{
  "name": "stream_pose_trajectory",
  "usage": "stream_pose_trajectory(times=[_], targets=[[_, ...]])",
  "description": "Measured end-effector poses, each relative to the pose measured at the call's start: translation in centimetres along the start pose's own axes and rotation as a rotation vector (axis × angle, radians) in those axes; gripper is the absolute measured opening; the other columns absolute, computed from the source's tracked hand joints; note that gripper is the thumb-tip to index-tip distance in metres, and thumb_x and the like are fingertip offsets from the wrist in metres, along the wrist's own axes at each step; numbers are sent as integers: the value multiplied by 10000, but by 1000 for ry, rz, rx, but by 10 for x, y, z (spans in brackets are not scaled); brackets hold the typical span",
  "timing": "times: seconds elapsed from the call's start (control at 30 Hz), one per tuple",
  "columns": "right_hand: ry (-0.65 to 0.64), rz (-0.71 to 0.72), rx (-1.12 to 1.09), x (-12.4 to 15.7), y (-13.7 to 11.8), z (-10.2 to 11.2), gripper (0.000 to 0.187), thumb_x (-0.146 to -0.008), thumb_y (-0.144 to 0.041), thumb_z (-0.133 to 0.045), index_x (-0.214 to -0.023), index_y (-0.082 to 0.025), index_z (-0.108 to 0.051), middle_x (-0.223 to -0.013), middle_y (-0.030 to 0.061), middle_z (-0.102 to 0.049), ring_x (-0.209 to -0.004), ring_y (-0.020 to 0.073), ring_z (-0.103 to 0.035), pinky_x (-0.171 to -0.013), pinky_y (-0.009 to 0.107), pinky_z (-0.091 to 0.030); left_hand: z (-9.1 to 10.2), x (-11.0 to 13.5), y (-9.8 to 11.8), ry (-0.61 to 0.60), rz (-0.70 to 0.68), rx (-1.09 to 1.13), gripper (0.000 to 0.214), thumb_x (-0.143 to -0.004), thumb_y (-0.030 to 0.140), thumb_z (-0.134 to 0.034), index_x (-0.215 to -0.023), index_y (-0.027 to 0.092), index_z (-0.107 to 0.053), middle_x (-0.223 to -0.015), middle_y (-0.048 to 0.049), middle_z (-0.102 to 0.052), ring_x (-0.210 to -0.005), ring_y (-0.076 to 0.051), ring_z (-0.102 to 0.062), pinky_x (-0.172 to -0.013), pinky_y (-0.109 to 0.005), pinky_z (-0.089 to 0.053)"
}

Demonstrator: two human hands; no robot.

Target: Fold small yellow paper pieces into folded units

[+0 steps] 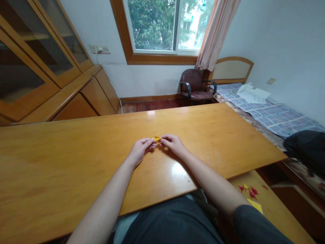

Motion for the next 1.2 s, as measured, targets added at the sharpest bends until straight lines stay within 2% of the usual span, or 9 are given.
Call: stream_pose_trajectory(times=[0.27,0.67,0.77,0.87,0.97,1.07,1.2], targets=[[40,58,9,0,2,1,254,-764,-381,-710,-893,-161,-703,-799,38,-714,-684,141,-639,-693,266,-511,-1,2,3,-10,8,0,398,-619,441,-839,-821,113,-736,-778,-81,-722,-677,-137,-625,-670,-258,-488],[78,232,295,3,-9,3,163,-826,-334,-660,-822,-176,-701,-776,29,-684,-698,143,-590,-669,259,-461,-1,3,1,-37,-23,-51,360,-679,449,-795,-818,131,-699,-768,-61,-677,-690,-143,-605,-677,-264,-484],[78,262,320,4,-10,3,148,-837,-320,-649,-831,-181,-699,-777,29,-681,-697,145,-587,-669,262,-456,-3,3,3,-30,-139,-158,308,-727,442,-755,-838,159,-706,-860,-46,-636,-738,-138,-586,-711,-266,-481],[58,291,352,4,-10,4,152,-855,-327,-630,-847,-191,-696,-814,37,-685,-724,151,-587,-697,271,-460,-4,5,8,29,-311,-372,241,-749,428,-731,-793,190,-732,-987,-51,-575,-915,-172,-574,-835,-286,-477],[22,309,394,3,-10,6,164,-871,-338,-610,-860,-198,-695,-834,41,-680,-755,157,-585,-728,281,-462,-5,6,12,83,-382,-474,226,-731,429,-739,-763,205,-745,-1025,-56,-524,-1048,-205,-541,-906,-296,-465],[-20,319,418,4,-10,6,162,-883,-325,-595,-874,-194,-689,-842,42,-673,-780,160,-589,-745,286,-463,-5,7,13,71,-413,-501,219,-744,423,-728,-763,205,-744,-979,-51,-532,-979,-195,-562,-860,-288,-475],[-71,329,443,5,-12,5,143,-887,-308,-587,-877,-195,-673,-850,42,-666,-798,161,-595,-741,281,-467,-5,9,13,-30,-463,-606,194,-812,388,-672,-774,210,-739,-848,-46,-637,-842,-186,-596,-810,-288,-459]])
Point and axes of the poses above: each hand's wrist, its own x-axis away from the middle knuckle, its own z-axis out of the back of the hand, y = z × x, the point moved 2 cm from there along -x, towards the middle knuckle
